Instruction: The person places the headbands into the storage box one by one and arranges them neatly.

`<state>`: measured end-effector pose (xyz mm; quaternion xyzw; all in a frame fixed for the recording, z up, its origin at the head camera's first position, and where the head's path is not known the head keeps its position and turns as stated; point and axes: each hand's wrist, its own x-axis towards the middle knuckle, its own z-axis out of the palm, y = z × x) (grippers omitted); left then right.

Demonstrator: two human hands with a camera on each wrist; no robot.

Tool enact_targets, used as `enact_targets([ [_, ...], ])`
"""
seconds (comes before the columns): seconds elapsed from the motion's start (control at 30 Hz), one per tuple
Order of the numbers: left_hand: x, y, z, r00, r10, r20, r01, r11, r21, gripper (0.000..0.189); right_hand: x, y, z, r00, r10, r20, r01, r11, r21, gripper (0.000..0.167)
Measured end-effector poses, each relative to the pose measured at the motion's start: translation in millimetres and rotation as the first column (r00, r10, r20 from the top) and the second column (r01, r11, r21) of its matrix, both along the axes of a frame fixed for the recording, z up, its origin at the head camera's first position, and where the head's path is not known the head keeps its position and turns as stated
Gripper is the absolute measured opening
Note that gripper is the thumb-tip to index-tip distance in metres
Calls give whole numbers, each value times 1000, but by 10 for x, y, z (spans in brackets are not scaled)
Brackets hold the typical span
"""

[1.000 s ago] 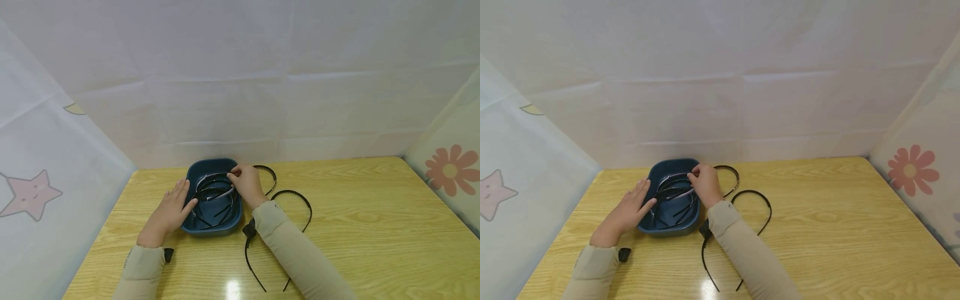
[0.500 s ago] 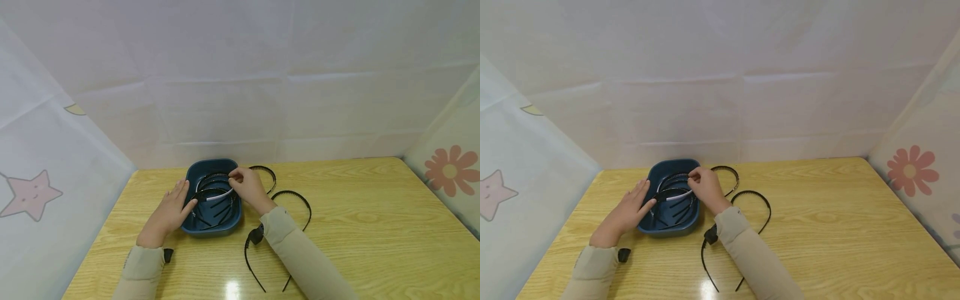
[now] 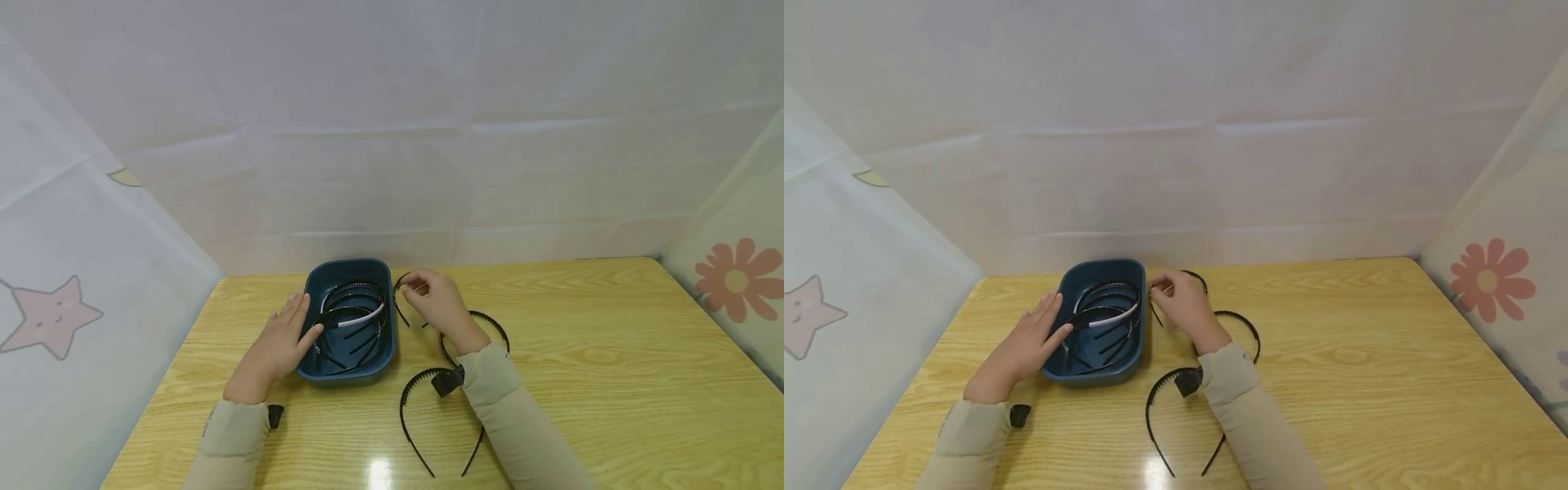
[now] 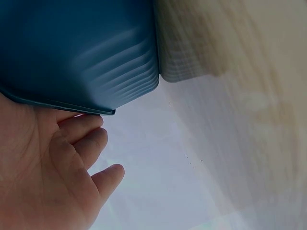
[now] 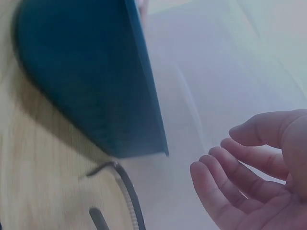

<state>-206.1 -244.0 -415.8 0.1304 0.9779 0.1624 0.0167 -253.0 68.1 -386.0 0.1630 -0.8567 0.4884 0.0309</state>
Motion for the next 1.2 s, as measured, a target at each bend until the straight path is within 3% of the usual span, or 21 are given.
enact_targets([
  [0.37,-1,-5,3,1000,-5,-6,5,1000,-4,78,-115,338,-105,996,-91,1,91,996,-23,22],
  [0.77,-13,-8,-19,1000,-2,-6,2,1000,-4,78,-405,541,-268,979,-190,72,189,982,18,28],
  [1.2,-8,-1,-10,1000,-5,-7,5,1000,-1,77,-623,666,-368,938,-221,269,214,975,54,39],
])
